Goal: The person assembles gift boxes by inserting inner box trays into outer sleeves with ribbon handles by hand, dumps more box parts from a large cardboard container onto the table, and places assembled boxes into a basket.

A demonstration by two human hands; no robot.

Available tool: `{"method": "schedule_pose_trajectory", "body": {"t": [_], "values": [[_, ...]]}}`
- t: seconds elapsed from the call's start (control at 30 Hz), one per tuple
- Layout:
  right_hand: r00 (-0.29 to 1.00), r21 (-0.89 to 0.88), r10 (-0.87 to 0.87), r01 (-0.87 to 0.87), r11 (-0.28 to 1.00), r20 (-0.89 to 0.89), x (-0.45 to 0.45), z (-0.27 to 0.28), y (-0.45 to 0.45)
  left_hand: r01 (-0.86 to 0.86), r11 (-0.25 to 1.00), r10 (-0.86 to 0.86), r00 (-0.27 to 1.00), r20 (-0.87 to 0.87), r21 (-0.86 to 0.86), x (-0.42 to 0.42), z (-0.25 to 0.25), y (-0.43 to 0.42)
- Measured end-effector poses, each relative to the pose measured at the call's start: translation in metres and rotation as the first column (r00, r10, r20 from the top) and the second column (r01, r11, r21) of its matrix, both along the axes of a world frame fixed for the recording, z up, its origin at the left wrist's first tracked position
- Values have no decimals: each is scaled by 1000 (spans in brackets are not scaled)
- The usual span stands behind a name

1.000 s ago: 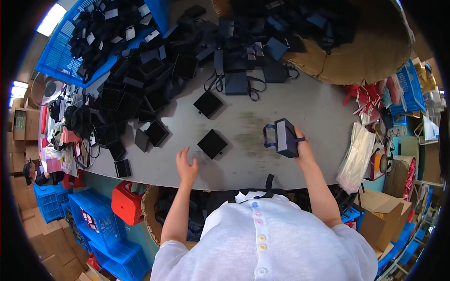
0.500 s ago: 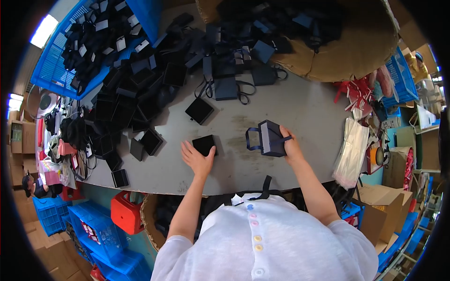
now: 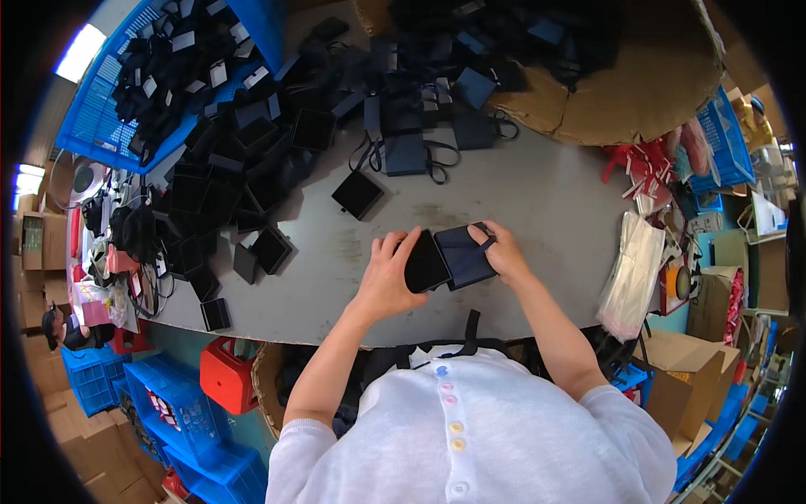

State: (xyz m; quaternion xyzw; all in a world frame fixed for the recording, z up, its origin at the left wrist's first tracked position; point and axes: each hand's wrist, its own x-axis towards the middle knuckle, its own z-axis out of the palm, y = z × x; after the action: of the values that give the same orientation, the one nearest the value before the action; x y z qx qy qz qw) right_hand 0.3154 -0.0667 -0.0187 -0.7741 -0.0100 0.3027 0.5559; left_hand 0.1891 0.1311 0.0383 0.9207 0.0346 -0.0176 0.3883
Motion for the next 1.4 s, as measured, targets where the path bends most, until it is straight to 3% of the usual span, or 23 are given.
{"method": "schedule_pose_trajectory", "body": {"t": [0.17, 0.27, 0.33, 0.43, 0.5, 0.57, 0.6, 0.63, 0.67, 0.7, 0.77, 0.83, 0.87, 0.93, 0.97, 1.03, 1.07, 1.1, 1.17, 1.23, 1.3, 1.37, 1.4], "values": [[986, 88, 50, -36, 995, -160, -6, 5, 4, 131, 991, -128, 986, -108, 26, -6, -8, -4], [990, 115, 136, -132, 985, -26, -9, 1, 5, 65, 998, -63, 994, -87, 25, -10, -13, -6], [988, 146, 150, -144, 979, -36, -22, -33, 13, -234, 799, 341, 935, 98, -554, -17, -43, 1], [980, 116, 191, -197, 973, 60, -72, -28, 52, -367, 800, 463, 881, 100, -475, -21, -58, -24], [919, 207, 393, -386, 899, 4, -74, -27, 64, -490, 732, 578, 814, 52, -473, -38, -51, -17], [547, 301, 830, -814, 497, 111, -57, 6, 72, -544, 707, 590, 806, -47, -453, -81, -51, 9], [228, 184, 973, -958, 222, 14, -32, 16, 81, -560, 736, 569, 816, -100, -380, -105, -43, 21], [259, 101, 912, -966, 239, 317, -13, -20, 89, -566, 786, 535, 824, -186, -248, -137, -40, 34], [361, -246, 852, -848, 469, 379, 9, -38, 100, -505, 854, 459, 844, -276, -124, -172, -41, 47], [559, -436, 809, -692, 576, 183, 43, -24, 124, -426, 905, 394, 841, -370, -6, -203, -42, 54], [469, -613, 719, -387, 689, 513, 100, -53, 149, -165, 856, 429, 756, -495, 490, -245, -30, 48], [414, -757, 766, -230, 612, 493, 130, -76, 168, -191, 815, 496, 718, -489, 547, -239, -27, 42], [408, -749, 761, -232, 620, 504, 133, -85, 170, -410, 853, 519, 731, -444, 322, -230, -36, 43], [316, -824, 813, -139, 550, 489, 137, -97, 171, -659, 747, 548, 687, -477, -92, -203, -47, 40], [338, -838, 839, -202, 506, 426, 133, -90, 169, -724, 649, 525, 648, -552, -234, -181, -50, 39], [312, -792, 877, -391, 469, 366, 112, -72, 151, -647, 572, 421, 759, -497, -504, -142, -65, 41], [270, -721, 886, -515, 464, 377, 97, -57, 138, -654, 385, 403, 754, -519, -651, -122, -70, 40], [129, -563, 819, -666, 489, 559, 82, -34, 122, -628, 171, 382, 753, -536, -759, -101, -76, 40], [-17, -441, 731, -807, 393, 682, 48, 30, 103, -390, -302, 88, 897, -433, -870, -69, -94, 40], [-87, -374, 643, -869, 325, 761, 22, 57, 82, -385, -357, -37, 916, -399, -851, -56, -103, 29], [-255, -489, 620, -839, 240, 742, 12, 69, 59, -387, -397, -184, 922, -341, -832, -38, -93, 23], [-251, -514, 620, -807, 290, 743, 13, 71, 41, -323, -196, -212, 936, -281, -926, -20, -70, 19], [-257, -529, 611, -787, 318, 749, 14, 71, 34, -336, -225, -221, 932, -288, -914, -18, -76, 14]]}}
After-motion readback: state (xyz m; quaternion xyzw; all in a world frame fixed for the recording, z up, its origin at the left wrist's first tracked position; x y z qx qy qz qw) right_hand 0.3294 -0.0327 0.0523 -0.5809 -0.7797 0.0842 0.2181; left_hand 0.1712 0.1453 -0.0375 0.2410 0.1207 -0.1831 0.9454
